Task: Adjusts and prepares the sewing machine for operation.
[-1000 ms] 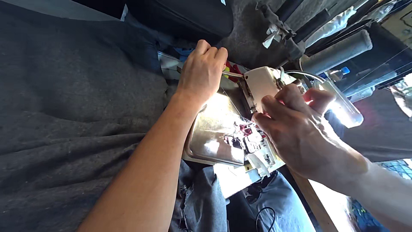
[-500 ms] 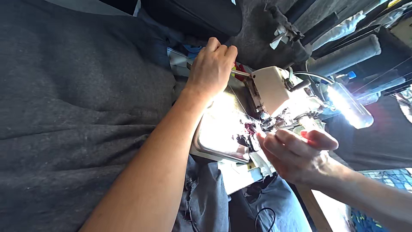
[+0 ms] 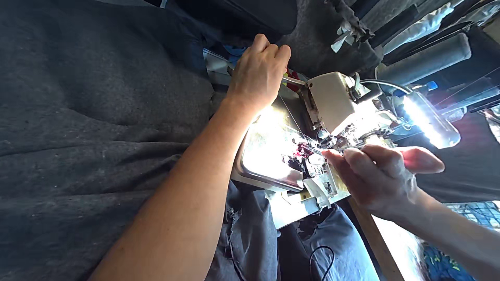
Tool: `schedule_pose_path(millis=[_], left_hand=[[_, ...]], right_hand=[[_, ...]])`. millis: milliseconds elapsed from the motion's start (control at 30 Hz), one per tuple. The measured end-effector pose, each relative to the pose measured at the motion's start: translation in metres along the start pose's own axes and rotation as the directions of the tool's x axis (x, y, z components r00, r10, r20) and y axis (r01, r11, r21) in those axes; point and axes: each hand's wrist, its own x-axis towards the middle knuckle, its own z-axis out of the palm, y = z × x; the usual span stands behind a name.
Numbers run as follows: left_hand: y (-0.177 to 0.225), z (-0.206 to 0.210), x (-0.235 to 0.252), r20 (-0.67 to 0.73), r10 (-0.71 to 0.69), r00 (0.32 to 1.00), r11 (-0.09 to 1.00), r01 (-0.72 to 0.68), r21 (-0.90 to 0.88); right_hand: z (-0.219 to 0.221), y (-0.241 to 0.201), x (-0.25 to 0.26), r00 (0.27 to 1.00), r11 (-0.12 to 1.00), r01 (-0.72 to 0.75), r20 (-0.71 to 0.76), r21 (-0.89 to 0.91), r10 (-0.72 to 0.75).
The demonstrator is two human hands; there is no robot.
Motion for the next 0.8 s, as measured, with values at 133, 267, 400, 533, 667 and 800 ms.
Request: schedule_pose_path(millis=[133,267,400,533,667,800], left_hand=[[0.000,0.000,0.000,-0.001,0.006,1.000,1.000,-0.006,0.002],[0.000,0.000,0.000,0.002,0.007,1.000,1.000,-0.007,0.000],[0.001,0.000,0.001,0.010,-0.004,1.000,1.000,0.004,0.004],[0.000,0.001,0.001,0.001,-0.007,1.000,1.000,0.007,0.009],[0.000,0.001,0.001,0.007,-0.010,1.000,1.000,0.010,0.012],[0.001,0.002,0.002,-0.004,-0.008,1.000,1.000,0.008,0.020]], right_hand=[[0.002,0.000,0.003,0.992,0.988,-0.074,0.109,0.135,0.059],[-0.009,0.006,0.011,0.979,0.972,-0.130,0.181,0.198,0.094],[-0.004,0.005,0.016,0.986,0.978,-0.123,0.134,0.169,0.101],[-0.007,0.002,0.021,0.965,0.971,-0.160,0.233,0.178,0.117],[-0.008,0.005,0.030,0.951,0.951,-0.213,0.273,0.225,0.148],[-0.007,-0.001,0.035,0.945,0.971,-0.205,0.281,0.122,0.164]])
